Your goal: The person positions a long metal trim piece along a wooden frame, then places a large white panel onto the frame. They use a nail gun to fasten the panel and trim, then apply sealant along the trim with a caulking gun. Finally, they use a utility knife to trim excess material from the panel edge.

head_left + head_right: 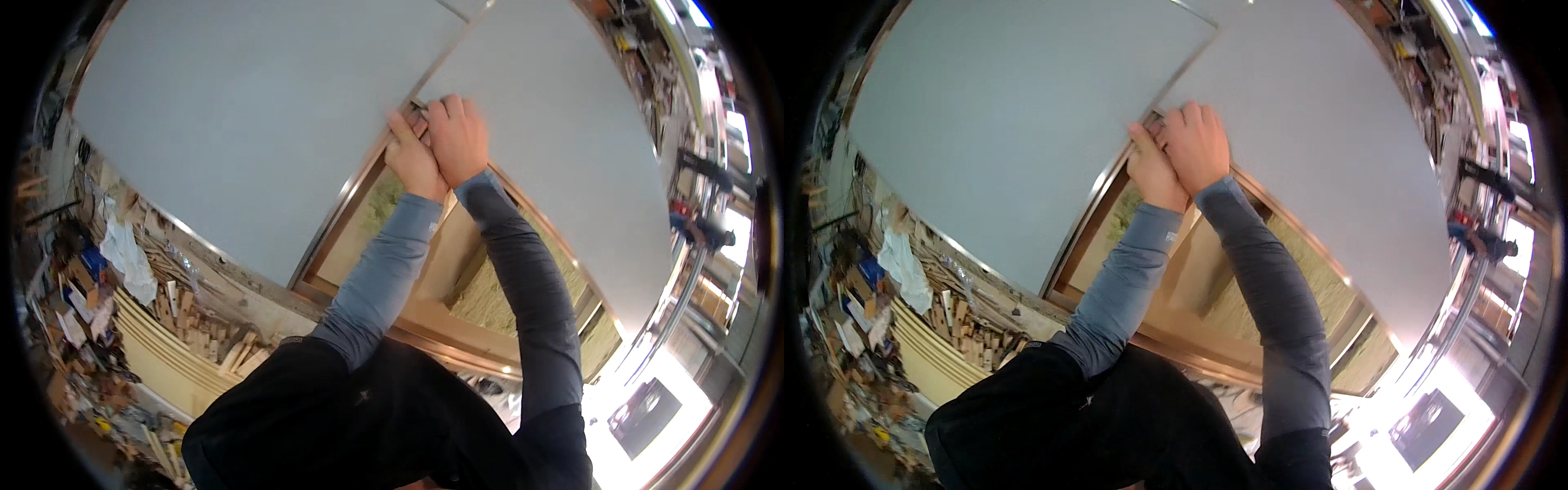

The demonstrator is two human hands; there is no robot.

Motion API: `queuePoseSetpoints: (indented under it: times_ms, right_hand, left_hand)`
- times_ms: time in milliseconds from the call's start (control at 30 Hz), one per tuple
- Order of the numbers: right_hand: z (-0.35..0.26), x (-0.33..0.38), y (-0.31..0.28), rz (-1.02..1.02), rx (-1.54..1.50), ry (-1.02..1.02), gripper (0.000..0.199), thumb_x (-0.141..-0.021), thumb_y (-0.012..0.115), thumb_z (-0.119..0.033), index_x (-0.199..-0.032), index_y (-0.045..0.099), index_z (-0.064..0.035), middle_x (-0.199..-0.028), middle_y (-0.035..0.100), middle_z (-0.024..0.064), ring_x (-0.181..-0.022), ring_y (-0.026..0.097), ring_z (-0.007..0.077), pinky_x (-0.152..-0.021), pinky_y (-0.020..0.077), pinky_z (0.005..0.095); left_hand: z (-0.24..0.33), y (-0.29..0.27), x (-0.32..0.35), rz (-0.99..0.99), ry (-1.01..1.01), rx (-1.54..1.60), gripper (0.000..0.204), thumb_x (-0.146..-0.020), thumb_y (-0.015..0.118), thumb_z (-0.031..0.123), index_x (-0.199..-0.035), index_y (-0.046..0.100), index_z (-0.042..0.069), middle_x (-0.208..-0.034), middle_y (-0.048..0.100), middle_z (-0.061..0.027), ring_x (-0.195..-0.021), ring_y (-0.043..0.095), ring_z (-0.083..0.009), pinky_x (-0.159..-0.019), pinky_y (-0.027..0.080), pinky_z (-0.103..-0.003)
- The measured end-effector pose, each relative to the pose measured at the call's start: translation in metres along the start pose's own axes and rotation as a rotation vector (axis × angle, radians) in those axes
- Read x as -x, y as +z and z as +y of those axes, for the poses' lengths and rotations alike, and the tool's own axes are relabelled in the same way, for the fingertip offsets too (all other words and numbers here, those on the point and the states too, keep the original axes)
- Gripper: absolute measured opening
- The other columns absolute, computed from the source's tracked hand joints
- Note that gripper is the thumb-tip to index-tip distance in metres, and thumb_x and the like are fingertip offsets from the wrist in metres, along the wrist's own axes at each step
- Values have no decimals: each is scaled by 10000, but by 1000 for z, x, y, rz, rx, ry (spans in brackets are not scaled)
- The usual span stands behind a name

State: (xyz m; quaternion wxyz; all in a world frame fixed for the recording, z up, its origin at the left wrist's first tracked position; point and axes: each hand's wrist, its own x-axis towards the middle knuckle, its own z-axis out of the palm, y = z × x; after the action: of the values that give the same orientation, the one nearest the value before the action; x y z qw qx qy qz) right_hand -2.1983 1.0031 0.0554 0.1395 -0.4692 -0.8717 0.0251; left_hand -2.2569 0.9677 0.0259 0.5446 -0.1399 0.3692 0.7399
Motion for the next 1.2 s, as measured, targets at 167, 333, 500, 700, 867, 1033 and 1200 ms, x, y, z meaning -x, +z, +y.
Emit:
queuePoseSetpoints:
  times_ms: [167, 333, 500, 700, 867, 1033, 1200]
  right_hand:
    - [-8, 39, -27, 156, -24, 105, 274, -913, 672, -157, -1155, 643, -33, -1149, 613, 177, -1106, 574, 381, -926, 487, 479]
    - [-97, 172, -85, 271, -157, 319, 365, -951, 665, -105, -1296, 622, 7, -1260, 614, 216, -1198, 575, 395, -1014, 488, 465]
    - [-189, 295, -91, 190, -384, 486, 308, -952, 692, -113, -1227, 658, 21, -1215, 632, 200, -1073, 634, 365, -952, 514, 447]
    - [-290, 346, -52, 110, -693, 183, 295, -943, 701, -108, -1199, 655, 31, -1119, 653, 195, -1011, 645, 358, -880, 525, 422]
    - [-347, 390, -9, -307, -710, 264, 369, -952, 723, -242, -1192, 673, 33, -1121, 697, 188, -964, 704, 265, -831, 557, 359]
    - [-378, 450, 63, -540, -707, 453, 398, -948, 721, -308, -1160, 700, 29, -1046, 742, 186, -972, 731, 276, -857, 561, 367]
    - [-386, 548, 161, -528, -727, 750, 416, -965, 715, -374, -1067, 707, 29, -959, 760, 129, -906, 711, 188, -839, 547, 335]
  left_hand:
    - [16, 3, 23, -22, -168, -121, 547, -1096, 437, 515, -1175, 600, -1, -1003, 646, -49, -895, 602, -155, -709, 527, -335]
    - [97, -44, 133, -274, -40, -362, 514, -1069, 519, 514, -1175, 641, 26, -1001, 635, -32, -919, 599, -144, -831, 519, -312]
    - [154, -151, 212, -365, 300, -419, 350, -1052, 623, 337, -1241, 645, 44, -1037, 664, -21, -829, 602, -112, -775, 519, -275]
    - [280, -370, 237, -31, 459, -773, 367, -1049, 612, 345, -1201, 651, 12, -1097, 733, -94, -934, 686, -161, -826, 547, -307]
    - [375, -516, 264, 251, 197, -940, 371, -1035, 605, 343, -1184, 656, 7, -1050, 718, -71, -891, 642, -143, -772, 520, -300]
    - [423, -556, 192, 156, 81, -1009, 307, -1015, 615, 265, -1151, 675, -4, -999, 726, -75, -820, 646, -137, -755, 507, -284]
    - [455, -523, 135, -125, 153, -990, 291, -999, 663, 211, -1170, 674, -24, -996, 717, -67, -875, 678, -154, -802, 523, -289]
